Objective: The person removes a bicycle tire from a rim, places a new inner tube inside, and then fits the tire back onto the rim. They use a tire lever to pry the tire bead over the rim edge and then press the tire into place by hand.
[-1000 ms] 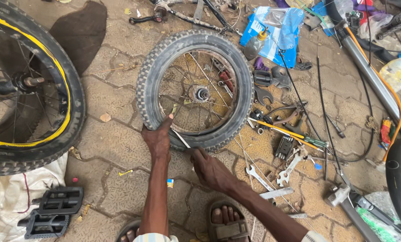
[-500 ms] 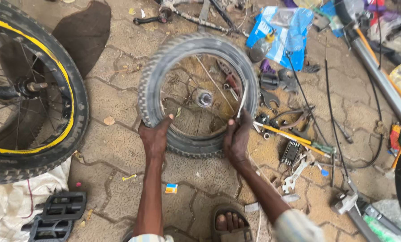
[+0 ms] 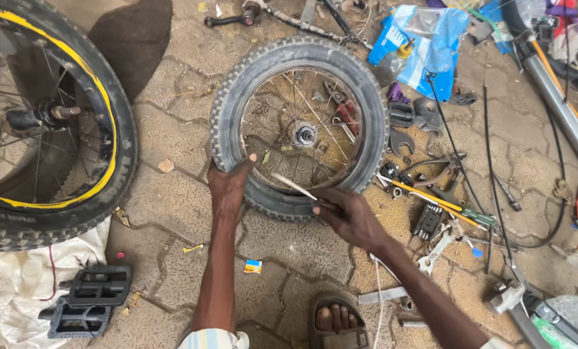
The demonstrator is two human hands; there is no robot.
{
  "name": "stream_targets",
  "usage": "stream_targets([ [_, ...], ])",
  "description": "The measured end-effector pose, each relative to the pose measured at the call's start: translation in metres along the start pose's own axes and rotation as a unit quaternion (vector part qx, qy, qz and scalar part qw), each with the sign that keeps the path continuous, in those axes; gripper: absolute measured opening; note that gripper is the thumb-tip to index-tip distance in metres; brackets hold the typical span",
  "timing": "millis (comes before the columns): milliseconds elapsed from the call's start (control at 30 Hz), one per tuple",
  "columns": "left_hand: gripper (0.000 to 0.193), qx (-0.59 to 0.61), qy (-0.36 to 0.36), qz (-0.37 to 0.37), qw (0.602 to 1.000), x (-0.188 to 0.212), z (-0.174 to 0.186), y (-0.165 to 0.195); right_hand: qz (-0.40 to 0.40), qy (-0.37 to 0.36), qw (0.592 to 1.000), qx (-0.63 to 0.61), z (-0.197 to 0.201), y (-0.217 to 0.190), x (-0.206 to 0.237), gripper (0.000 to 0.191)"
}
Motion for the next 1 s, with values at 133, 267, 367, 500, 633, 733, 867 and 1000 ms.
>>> stream_targets([
  [133,0.062,-0.012,-0.013,0.031,0.999,-0.009,0.011,0.015,0.011,-0.103,0.994,0.038,0.020,-0.005,-0.028,0.024],
  [267,0.065,-0.116,-0.076,0.010,0.990,-0.046,0.014,0.057,-0.016,-0.216,0.976,0.011,0.038,-0.009,-0.063,0.027],
  [367,0.057,-0.160,-0.134,0.015,0.978,-0.063,0.003,0.071,-0.130,-0.268,0.952,0.067,0.044,0.004,-0.083,0.031],
  [500,0.048,-0.157,-0.074,-0.031,0.984,-0.059,-0.004,0.068,-0.035,-0.297,0.953,0.045,0.044,0.006,-0.100,0.033],
  [633,0.045,-0.183,-0.050,-0.021,0.982,-0.055,-0.005,0.062,-0.135,-0.338,0.927,0.093,0.049,0.023,-0.109,0.029],
  [733,0.048,-0.174,-0.037,-0.043,0.983,-0.053,0.001,0.065,-0.148,-0.364,0.919,0.012,0.043,0.026,-0.106,0.022],
  [867,0.049,-0.145,-0.021,-0.067,0.987,-0.050,0.003,0.064,-0.151,-0.314,0.936,0.046,0.037,0.034,-0.100,0.025],
  [1000,0.042,-0.167,-0.019,-0.045,0.985,-0.046,-0.005,0.061,-0.138,-0.303,0.941,0.063,0.035,0.003,-0.105,0.027],
])
Point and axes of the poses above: each hand's wrist, its own x-axis away from the middle knuckle, its own z-axis out of the back of the hand, y = z × x, the point moved 4 cm from there along -x, towards the middle knuckle, and after that the axes turned 13 degrees about -x, right-handed, at the moved point
